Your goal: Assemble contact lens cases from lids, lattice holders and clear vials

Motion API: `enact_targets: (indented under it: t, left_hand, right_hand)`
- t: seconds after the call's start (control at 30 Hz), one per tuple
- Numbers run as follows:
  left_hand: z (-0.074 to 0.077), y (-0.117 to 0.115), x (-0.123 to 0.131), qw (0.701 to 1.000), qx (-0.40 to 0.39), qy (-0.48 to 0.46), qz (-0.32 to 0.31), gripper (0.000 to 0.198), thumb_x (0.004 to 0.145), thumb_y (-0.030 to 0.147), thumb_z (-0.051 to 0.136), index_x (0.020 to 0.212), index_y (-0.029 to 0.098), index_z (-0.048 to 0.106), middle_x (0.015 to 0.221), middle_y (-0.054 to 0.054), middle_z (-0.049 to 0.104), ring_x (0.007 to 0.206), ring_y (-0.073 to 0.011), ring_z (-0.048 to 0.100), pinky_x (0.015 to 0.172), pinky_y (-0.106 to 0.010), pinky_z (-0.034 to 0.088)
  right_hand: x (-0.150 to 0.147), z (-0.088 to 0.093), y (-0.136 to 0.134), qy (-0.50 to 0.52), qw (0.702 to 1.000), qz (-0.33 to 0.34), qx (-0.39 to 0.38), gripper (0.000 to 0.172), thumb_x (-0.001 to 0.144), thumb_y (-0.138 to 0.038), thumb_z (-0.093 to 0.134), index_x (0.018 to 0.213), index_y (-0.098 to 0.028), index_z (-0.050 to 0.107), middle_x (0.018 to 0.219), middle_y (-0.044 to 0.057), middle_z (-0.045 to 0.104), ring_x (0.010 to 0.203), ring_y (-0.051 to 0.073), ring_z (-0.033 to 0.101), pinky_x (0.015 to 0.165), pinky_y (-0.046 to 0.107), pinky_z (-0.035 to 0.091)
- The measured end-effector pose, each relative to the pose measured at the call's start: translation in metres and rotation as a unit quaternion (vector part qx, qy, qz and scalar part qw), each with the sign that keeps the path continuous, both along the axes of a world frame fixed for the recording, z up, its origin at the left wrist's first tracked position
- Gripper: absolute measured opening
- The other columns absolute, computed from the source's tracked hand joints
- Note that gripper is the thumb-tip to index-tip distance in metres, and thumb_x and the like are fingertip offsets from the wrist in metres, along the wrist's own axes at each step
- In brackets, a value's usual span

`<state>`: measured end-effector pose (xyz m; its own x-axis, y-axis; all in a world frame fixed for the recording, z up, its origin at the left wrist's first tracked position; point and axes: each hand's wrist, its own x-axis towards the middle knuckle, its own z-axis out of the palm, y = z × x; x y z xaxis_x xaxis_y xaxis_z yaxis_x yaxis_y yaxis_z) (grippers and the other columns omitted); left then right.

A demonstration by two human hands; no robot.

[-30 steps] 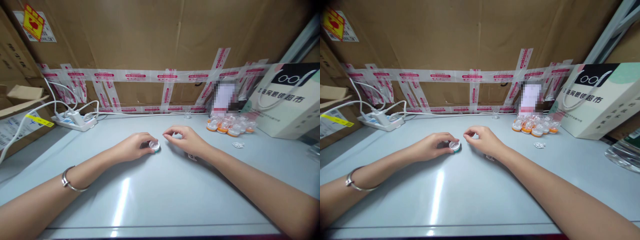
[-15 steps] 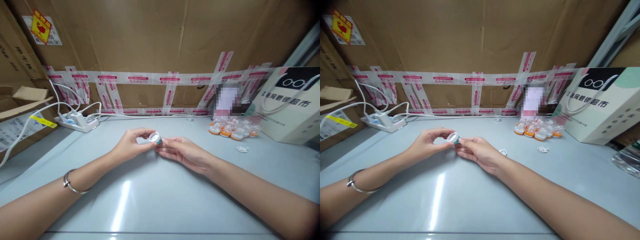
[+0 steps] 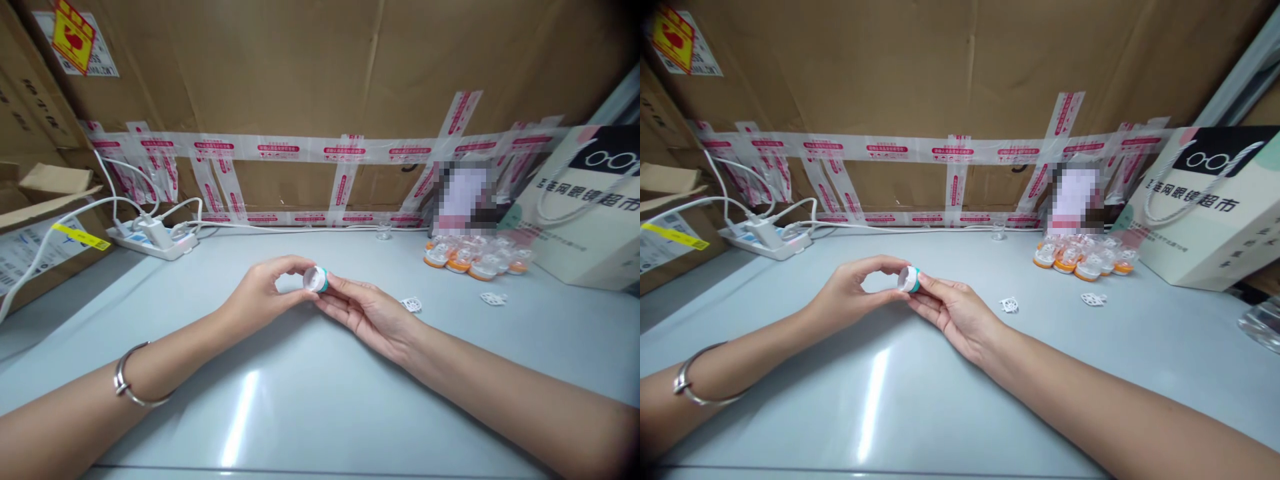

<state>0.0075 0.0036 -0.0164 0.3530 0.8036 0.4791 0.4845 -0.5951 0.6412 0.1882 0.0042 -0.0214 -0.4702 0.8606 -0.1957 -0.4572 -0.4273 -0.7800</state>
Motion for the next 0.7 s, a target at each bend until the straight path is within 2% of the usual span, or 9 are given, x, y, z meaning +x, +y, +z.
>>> enact_targets:
  t: [0.17,0.3,0.5,0.7]
  left_hand:
    - [0.0006,-0.0045,-0.0004,1.000,0.005,0.017,0.007,0.033,0.076,0.033,0.064,0.105,0.020,0.061,0.107,-0.005,0.066,0.097,-0.0190,0.061,0.089,-0.032,0.047]
    - [0.0019,-0.0069,0.0009,0.999,-0.011,0.015,0.042,0.028,0.074,0.035,0.065,0.097,0.019,0.064,0.097,-0.003,0.069,0.089,-0.0189,0.063,0.083,-0.031,0.049]
    - [0.0032,-0.0090,0.0000,0.997,0.044,0.051,0.042,0.020,0.076,0.034,0.064,0.089,0.019,0.063,0.089,-0.002,0.069,0.083,-0.0165,0.063,0.077,-0.027,0.049]
    - [-0.0002,-0.0089,-0.0011,0.994,0.073,0.072,0.026,0.022,0.079,0.031,0.060,0.097,0.019,0.059,0.091,-0.002,0.065,0.083,-0.0147,0.060,0.077,-0.026,0.047]
  right_hand:
    - [-0.0003,-0.0012,-0.0005,-0.007,1.000,-0.007,0.017,0.014,0.081,-0.019,0.059,0.085,-0.013,0.070,0.091,0.007,0.071,0.090,0.014,0.065,0.092,0.026,0.049]
    - [-0.0012,-0.0005,-0.0032,-0.014,1.000,0.001,0.021,0.013,0.079,-0.019,0.060,0.085,-0.015,0.071,0.094,0.007,0.070,0.092,0.015,0.064,0.094,0.028,0.047]
    - [-0.0005,0.0010,-0.0063,-0.029,0.999,0.009,0.039,0.014,0.079,-0.020,0.060,0.083,-0.014,0.072,0.089,0.006,0.071,0.088,0.013,0.065,0.092,0.025,0.047]
    - [-0.0004,0.0005,-0.0044,-0.024,0.999,0.025,0.015,0.012,0.079,-0.019,0.060,0.080,-0.014,0.071,0.090,0.006,0.070,0.088,0.014,0.065,0.093,0.028,0.047]
